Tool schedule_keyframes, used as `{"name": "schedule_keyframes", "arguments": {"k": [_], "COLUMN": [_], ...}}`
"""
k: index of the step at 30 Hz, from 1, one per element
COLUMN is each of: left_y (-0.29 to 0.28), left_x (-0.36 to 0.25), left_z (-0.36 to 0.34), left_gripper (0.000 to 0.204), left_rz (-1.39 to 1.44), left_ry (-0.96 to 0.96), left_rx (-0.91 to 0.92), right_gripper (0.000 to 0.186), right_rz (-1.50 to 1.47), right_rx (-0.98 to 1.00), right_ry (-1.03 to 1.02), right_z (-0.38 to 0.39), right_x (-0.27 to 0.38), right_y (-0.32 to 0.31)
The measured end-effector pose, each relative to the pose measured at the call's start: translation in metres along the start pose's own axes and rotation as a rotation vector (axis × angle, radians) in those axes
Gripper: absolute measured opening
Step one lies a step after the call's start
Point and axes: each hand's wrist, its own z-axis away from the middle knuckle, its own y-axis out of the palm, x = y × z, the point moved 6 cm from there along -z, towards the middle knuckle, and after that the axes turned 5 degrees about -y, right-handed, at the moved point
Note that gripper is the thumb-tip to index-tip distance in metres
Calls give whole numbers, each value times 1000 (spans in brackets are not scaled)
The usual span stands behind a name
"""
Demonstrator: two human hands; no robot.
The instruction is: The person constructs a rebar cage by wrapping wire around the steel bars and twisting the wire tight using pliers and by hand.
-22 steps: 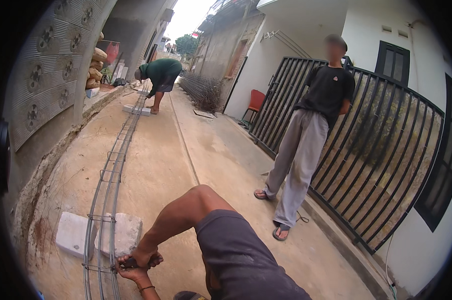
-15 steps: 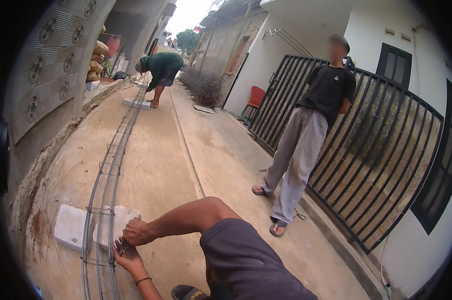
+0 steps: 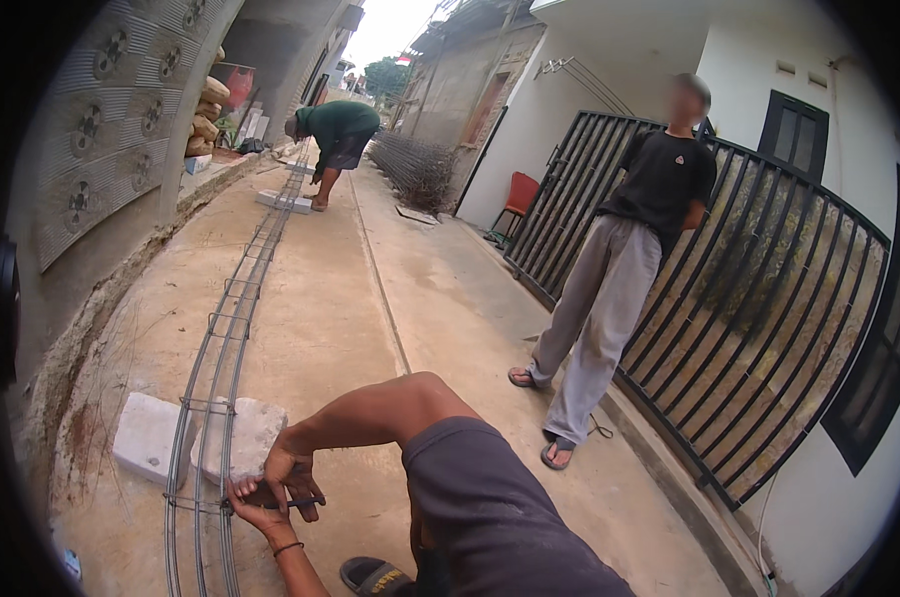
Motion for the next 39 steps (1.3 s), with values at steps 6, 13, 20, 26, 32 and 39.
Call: {"name": "schedule_keyframes", "arguments": {"k": [6,13,20,26,32,39], "left_y": [-34,-13,-33,-20,-19,-11], "left_x": [-22,9,-21,16,1,0], "left_z": [-5,-10,-13,-5,5,1], "left_gripper": [30,14,30,35,21,19], "left_rz": [-102,-121,-134,20,49,26], "left_ry": [108,22,46,-161,-84,43], "left_rx": [-53,-214,-183,12,1,-431], "right_gripper": [22,46,82,41,20,32], "right_rz": [413,1557,862,-99,949,1474], "right_rx": [-383,-1393,-611,-69,-631,-1271], "right_ry": [-162,-297,-313,-110,-44,-130], "right_z": [-14,19,9,-5,-18,15], "right_x": [7,3,14,-41,-14,8], "right_y": [23,7,-8,0,-15,9]}}
